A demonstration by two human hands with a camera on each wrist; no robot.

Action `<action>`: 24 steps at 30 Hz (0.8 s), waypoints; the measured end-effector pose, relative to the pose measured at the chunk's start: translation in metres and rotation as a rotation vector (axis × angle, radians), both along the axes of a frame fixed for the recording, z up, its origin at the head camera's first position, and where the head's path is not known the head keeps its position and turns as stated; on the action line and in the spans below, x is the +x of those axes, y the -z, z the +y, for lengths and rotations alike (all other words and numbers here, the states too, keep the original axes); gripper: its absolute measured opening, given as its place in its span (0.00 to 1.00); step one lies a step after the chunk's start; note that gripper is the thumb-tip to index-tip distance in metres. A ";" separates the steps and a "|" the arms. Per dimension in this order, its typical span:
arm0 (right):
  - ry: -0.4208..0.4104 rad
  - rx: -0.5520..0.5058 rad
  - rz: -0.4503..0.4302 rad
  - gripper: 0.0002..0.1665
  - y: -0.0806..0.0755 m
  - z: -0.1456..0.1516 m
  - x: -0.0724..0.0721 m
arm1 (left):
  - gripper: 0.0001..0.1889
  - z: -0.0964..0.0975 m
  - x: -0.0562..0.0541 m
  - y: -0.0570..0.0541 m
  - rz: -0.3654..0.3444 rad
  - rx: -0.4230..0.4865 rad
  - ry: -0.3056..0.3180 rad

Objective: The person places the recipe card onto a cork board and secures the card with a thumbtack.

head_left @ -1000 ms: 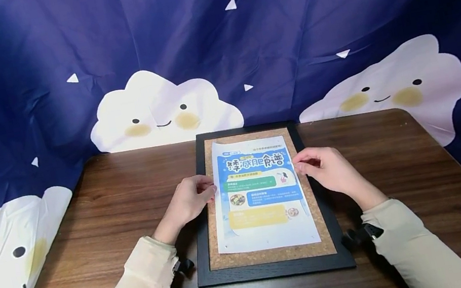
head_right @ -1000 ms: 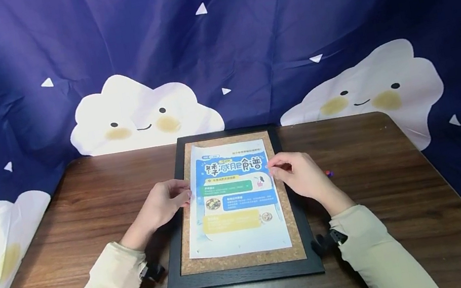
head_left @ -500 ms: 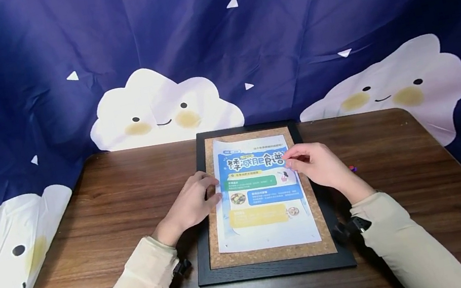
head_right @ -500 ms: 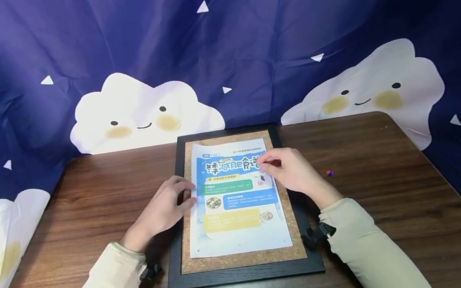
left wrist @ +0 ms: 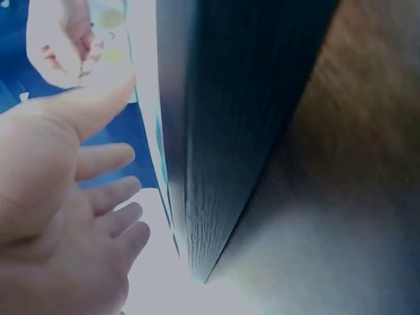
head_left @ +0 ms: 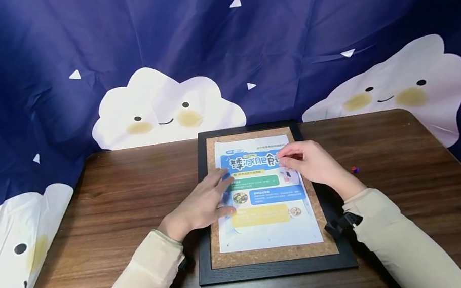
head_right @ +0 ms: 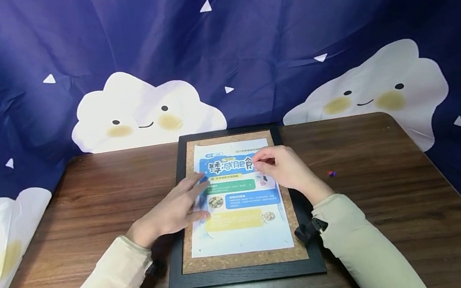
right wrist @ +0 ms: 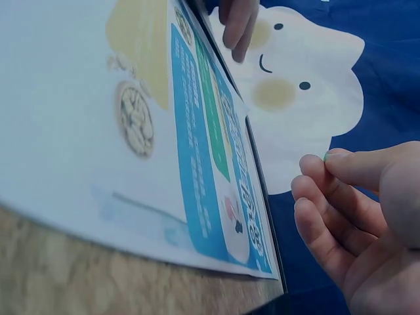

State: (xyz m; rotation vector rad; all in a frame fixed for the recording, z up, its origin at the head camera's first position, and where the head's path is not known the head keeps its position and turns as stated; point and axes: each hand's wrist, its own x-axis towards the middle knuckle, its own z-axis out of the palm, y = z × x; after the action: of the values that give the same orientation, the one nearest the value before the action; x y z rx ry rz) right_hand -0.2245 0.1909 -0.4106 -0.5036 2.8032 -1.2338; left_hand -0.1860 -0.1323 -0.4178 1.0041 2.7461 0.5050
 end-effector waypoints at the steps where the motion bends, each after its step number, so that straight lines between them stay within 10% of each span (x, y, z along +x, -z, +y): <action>1: -0.003 0.000 -0.003 0.13 0.000 -0.001 -0.001 | 0.43 0.000 -0.001 0.000 -0.027 -0.022 0.021; 9: -0.028 -0.009 0.001 0.12 0.002 -0.014 -0.011 | 0.47 0.003 -0.003 0.003 -0.182 -0.108 0.021; 24: -0.041 -0.057 -0.038 0.12 0.007 -0.027 -0.019 | 0.48 0.008 0.003 0.004 -0.147 -0.176 0.006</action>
State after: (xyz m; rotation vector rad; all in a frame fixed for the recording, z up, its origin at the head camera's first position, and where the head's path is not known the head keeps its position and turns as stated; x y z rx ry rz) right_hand -0.2437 0.1643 -0.4176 -0.5324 2.7194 -1.3038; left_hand -0.1828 -0.1240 -0.4215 0.8950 2.6030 0.3153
